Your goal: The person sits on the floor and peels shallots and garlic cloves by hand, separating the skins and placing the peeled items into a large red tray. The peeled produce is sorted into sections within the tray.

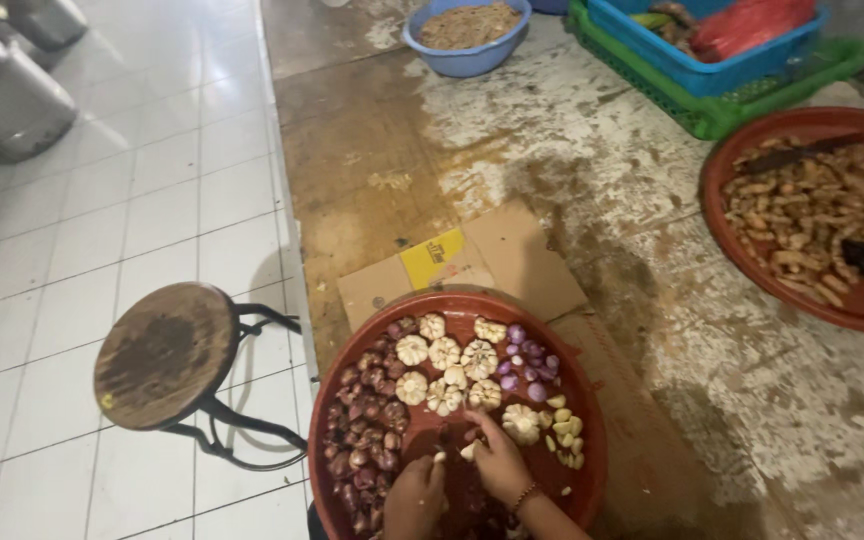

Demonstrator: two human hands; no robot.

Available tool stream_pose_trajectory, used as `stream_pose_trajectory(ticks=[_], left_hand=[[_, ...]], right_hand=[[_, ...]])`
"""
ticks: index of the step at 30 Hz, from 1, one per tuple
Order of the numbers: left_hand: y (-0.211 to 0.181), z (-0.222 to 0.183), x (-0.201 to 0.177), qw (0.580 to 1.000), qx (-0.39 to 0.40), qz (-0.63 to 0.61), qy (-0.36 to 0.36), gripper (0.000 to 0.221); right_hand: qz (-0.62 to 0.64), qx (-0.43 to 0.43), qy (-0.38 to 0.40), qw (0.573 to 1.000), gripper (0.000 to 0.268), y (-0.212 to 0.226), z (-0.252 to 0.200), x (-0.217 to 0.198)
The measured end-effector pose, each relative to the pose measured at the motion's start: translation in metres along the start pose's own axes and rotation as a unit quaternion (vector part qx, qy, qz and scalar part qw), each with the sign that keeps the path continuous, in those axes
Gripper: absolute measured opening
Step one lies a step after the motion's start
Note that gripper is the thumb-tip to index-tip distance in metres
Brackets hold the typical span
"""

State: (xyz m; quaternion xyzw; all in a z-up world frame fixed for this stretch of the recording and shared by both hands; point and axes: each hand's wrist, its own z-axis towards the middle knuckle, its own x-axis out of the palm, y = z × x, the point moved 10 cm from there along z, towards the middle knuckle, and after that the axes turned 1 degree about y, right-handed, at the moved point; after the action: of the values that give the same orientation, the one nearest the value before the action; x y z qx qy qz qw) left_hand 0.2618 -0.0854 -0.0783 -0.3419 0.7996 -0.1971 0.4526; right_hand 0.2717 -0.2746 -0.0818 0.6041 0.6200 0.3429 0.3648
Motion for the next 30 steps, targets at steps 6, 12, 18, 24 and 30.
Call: stream_pose_trajectory(ticks=[6,12,18,24,30], left_hand=[[-0.071,-0.026,-0.028,0.992,0.052,0.101,-0.053,0.034],[-0.070,-0.022,-0.025,0.991,0.057,0.109,-0.049,0.033],[-0.070,-0.019,-0.020,0.961,0.239,0.106,-0.095,0.024],[-0.005,0.003,-0.026,0.946,0.023,-0.318,-0.051,0.023],[-0.026,-0.003,-0.039,0.953,0.061,-0.288,-0.068,0.028]], right_hand=[[-0.009,-0.030,0.032,0.999,0.060,-0.007,0.003,0.013],[-0.041,-0.129,0.042,0.990,0.059,0.025,-0.007,0.018],[-0.078,-0.011,0.035,0.996,0.058,0.050,-0.030,0.014],[-0.065,-0.051,0.123,0.989,0.060,0.092,-0.055,0.036],[-0.073,-0.110,0.152,0.979,0.065,0.113,-0.070,0.040]])
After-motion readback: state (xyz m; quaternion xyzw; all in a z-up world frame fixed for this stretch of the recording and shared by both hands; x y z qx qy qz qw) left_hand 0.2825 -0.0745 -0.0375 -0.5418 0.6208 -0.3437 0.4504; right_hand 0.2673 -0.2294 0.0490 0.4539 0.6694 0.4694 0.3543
